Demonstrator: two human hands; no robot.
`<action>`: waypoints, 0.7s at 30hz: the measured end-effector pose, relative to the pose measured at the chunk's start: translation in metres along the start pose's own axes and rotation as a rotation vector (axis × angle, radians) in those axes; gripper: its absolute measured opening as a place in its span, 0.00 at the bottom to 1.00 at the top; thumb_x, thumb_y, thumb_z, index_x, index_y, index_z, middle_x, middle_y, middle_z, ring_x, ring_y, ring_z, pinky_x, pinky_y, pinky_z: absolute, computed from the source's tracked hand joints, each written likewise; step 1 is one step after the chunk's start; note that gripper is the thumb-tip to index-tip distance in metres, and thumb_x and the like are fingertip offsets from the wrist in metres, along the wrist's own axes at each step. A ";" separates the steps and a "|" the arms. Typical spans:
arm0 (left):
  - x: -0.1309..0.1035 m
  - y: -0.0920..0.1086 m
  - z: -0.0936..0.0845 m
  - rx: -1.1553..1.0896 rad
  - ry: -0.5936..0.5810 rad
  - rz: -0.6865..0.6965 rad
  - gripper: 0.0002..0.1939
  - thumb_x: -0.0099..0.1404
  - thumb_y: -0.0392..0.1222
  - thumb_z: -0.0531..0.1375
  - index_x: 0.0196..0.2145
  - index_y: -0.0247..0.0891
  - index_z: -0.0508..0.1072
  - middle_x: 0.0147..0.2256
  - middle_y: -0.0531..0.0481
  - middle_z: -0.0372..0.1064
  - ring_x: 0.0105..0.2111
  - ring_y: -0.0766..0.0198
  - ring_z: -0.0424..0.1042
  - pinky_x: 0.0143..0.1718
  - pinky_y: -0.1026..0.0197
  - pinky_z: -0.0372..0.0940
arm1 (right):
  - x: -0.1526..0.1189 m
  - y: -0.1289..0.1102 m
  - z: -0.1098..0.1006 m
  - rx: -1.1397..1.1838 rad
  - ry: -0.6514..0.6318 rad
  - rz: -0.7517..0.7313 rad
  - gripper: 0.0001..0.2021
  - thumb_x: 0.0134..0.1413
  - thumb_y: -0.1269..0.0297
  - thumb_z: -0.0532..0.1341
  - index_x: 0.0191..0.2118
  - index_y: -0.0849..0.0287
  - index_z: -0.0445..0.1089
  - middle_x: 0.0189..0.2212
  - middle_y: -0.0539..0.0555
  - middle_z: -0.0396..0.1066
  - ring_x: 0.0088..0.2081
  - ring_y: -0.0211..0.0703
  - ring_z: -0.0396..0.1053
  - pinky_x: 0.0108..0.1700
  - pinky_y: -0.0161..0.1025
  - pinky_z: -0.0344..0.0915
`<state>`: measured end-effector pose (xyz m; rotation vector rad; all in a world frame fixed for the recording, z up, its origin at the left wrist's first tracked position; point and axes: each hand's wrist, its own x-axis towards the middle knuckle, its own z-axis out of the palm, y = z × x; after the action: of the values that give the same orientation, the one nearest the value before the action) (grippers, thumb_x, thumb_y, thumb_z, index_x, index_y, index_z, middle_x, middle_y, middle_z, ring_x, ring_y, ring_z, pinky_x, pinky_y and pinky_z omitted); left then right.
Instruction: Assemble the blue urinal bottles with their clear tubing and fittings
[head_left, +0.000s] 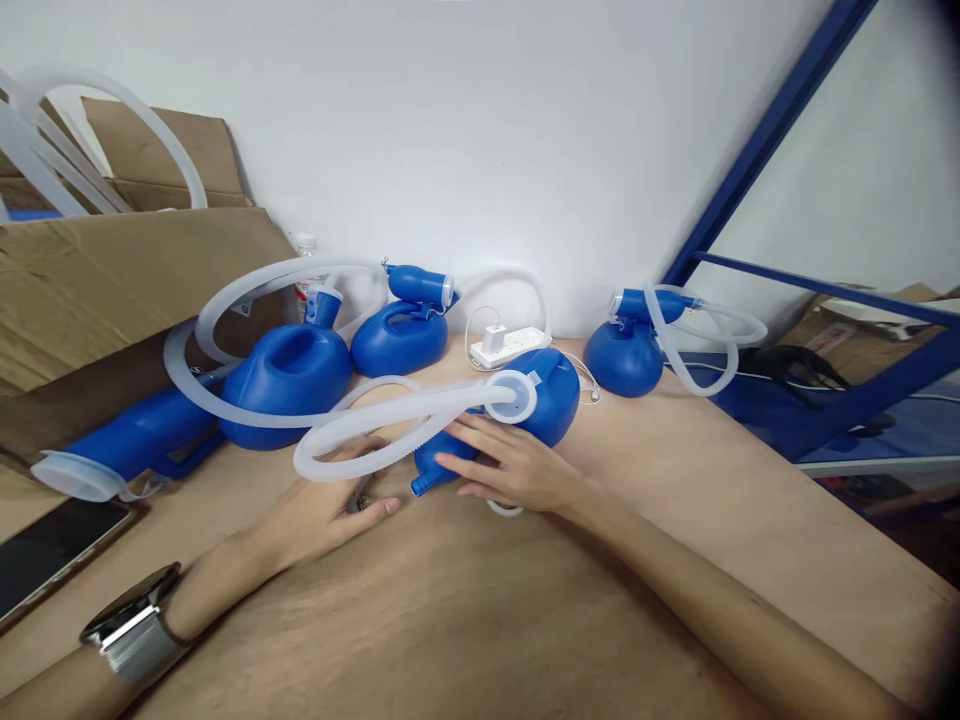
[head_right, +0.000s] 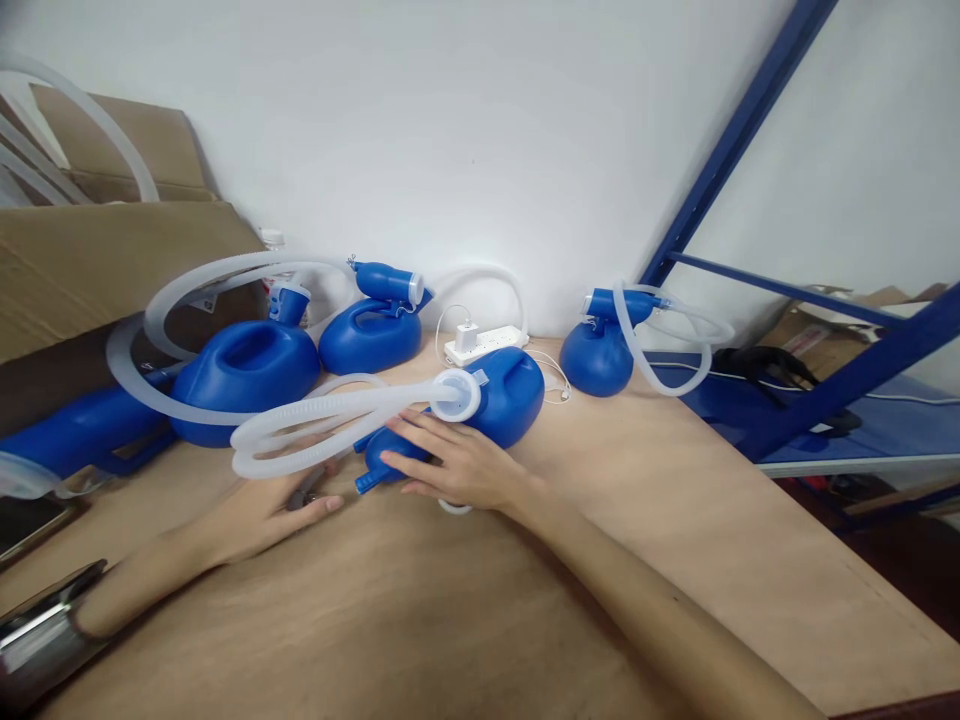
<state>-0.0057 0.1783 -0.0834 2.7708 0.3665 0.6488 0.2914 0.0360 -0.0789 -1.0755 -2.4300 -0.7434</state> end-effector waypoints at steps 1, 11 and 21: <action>0.001 0.002 0.000 0.002 -0.008 -0.010 0.21 0.77 0.59 0.57 0.56 0.43 0.74 0.52 0.43 0.78 0.53 0.46 0.75 0.56 0.46 0.71 | -0.008 0.001 -0.008 0.028 0.041 0.025 0.19 0.74 0.65 0.60 0.65 0.58 0.73 0.63 0.66 0.75 0.65 0.53 0.74 0.59 0.49 0.77; 0.006 0.007 0.001 0.034 -0.039 -0.053 0.15 0.76 0.53 0.55 0.44 0.41 0.75 0.46 0.43 0.77 0.46 0.49 0.76 0.51 0.47 0.73 | -0.130 0.090 -0.050 -0.129 -0.047 1.050 0.23 0.70 0.56 0.53 0.58 0.61 0.78 0.52 0.65 0.82 0.49 0.60 0.80 0.52 0.55 0.77; -0.004 -0.028 -0.010 0.044 -0.052 -0.040 0.22 0.75 0.54 0.58 0.61 0.45 0.74 0.54 0.43 0.79 0.53 0.46 0.78 0.56 0.47 0.74 | -0.152 0.098 -0.060 -0.097 -0.168 1.120 0.24 0.71 0.54 0.52 0.52 0.62 0.82 0.48 0.70 0.82 0.47 0.67 0.80 0.49 0.61 0.76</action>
<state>-0.0192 0.2050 -0.0849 2.8083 0.4293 0.5649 0.4703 -0.0299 -0.0816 -2.2492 -1.4671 -0.3651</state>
